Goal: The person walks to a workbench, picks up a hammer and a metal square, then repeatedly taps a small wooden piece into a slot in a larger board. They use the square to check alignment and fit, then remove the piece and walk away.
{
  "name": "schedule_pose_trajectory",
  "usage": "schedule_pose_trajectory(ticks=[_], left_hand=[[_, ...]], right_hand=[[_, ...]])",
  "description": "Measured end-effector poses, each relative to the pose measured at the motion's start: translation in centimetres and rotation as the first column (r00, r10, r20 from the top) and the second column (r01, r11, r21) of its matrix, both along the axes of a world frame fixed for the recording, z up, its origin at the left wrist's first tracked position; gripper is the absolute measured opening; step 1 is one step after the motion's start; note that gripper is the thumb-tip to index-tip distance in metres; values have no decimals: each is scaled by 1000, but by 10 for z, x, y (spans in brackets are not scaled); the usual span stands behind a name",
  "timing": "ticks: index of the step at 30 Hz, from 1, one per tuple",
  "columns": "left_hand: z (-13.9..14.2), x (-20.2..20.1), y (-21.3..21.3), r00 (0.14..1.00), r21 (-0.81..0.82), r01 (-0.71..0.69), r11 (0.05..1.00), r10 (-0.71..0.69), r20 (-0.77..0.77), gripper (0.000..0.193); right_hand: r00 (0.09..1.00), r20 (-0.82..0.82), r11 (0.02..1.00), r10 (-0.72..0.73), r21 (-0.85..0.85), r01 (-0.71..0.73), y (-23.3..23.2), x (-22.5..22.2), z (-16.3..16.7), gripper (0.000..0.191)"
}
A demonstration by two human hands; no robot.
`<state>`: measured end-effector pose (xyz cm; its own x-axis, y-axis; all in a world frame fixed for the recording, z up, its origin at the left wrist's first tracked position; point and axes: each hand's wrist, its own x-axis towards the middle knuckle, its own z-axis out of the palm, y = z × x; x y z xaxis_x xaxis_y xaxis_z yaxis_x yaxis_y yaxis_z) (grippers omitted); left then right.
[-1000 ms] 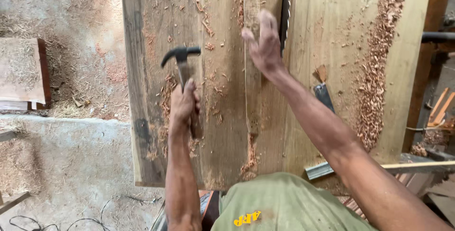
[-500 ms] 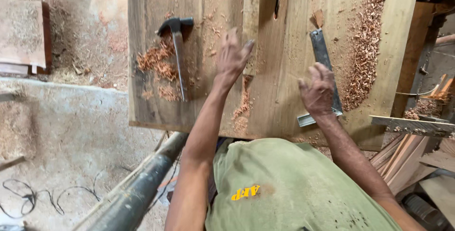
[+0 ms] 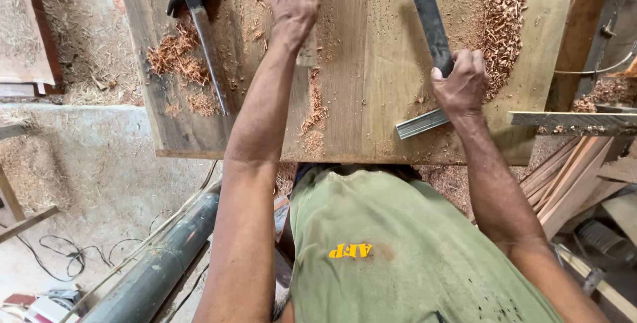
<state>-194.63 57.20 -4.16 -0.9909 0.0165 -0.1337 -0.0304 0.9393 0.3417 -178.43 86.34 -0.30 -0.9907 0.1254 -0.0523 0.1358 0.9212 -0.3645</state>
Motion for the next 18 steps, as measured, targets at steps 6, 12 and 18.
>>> schedule_pose_trajectory(ticks=[6, 12, 18], left_hand=[[15, 5, -22, 967, 5, 59, 998, -56, -247, 91], [16, 2, -36, 996, 258, -61, 964, 42, 77, 82], [-4, -37, -56, 987, 236, 87, 968, -52, -152, 83]], right_hand=[[984, -172, 977, 50, -195, -84, -9, 1, 18, 46], [983, -136, 981, 127, -131, -145, -34, -23, 18, 63], [870, -204, 888, 450, 0, -459, -44, -86, -1, 52]])
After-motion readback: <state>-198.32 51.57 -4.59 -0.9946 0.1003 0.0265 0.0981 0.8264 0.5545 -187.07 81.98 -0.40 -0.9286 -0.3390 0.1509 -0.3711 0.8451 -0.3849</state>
